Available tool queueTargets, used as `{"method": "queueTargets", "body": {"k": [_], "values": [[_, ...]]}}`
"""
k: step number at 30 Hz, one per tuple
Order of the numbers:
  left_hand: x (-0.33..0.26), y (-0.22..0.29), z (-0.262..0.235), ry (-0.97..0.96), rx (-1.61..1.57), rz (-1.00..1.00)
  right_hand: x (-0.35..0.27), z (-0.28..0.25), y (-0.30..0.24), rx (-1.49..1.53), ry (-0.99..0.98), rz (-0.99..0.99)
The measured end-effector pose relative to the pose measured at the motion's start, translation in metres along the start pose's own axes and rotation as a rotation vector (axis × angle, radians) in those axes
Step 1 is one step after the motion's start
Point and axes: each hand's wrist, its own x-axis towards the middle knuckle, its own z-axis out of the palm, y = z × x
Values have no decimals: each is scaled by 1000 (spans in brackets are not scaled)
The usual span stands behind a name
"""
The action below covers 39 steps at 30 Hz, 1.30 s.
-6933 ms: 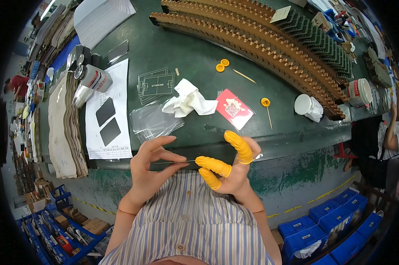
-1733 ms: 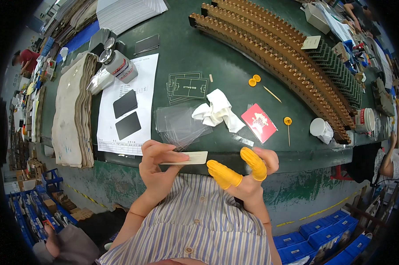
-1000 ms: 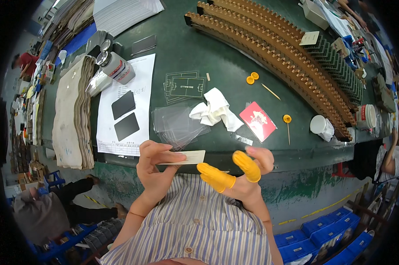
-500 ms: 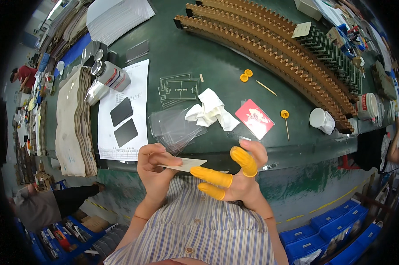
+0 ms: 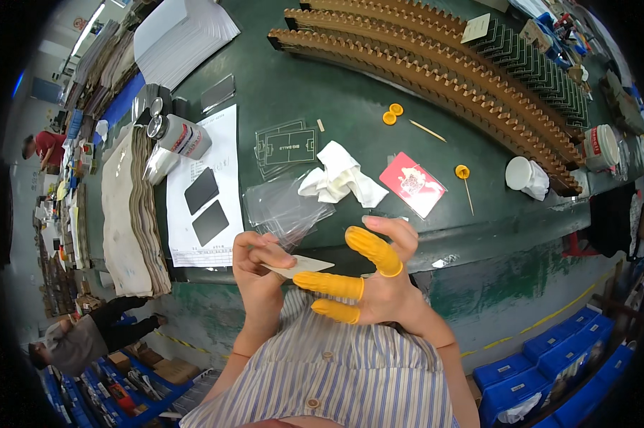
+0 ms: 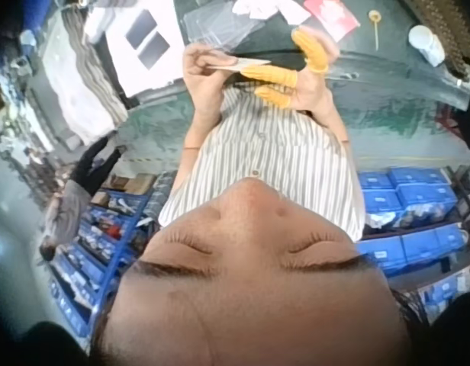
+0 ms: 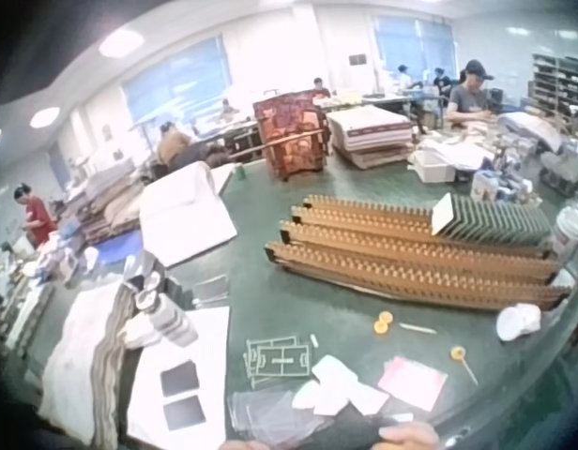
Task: The person cleans small rectangular cards at a workbench. They use a wooden stick to scrape the surface of the cards and a white cloth to wipe them. The person handles the cards one by one, flipping them over to clean both sides.
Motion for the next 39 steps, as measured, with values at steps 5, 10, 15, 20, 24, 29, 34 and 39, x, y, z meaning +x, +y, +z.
{"method": "queueTargets", "body": {"k": [5, 10, 15, 20, 24, 29, 34, 39], "values": [[2, -7, -2, 19, -180, -11, 2, 0, 3, 154, 89, 47], [5, -16, -4, -18, -171, 60, -2, 11, 9, 484, 165, 108], [6, -21, 1, -35, -413, 9, -2, 19, 5, 615, 160, 87], [6, -33, -7, -114, -821, -126, 0, 21, 1, 652, 139, 63], [4, -35, -6, -165, -864, -151, 1, 23, -4, 684, 145, 82], [2, -34, -1, -164, -853, -195, 3, 14, -12, 759, 87, 149], [7, -34, -1, -184, -1012, -299, -3, 10, -2, 740, 42, 140], [9, -28, 4, -136, -924, -404, -4, 13, -4, 656, 119, 246]]}}
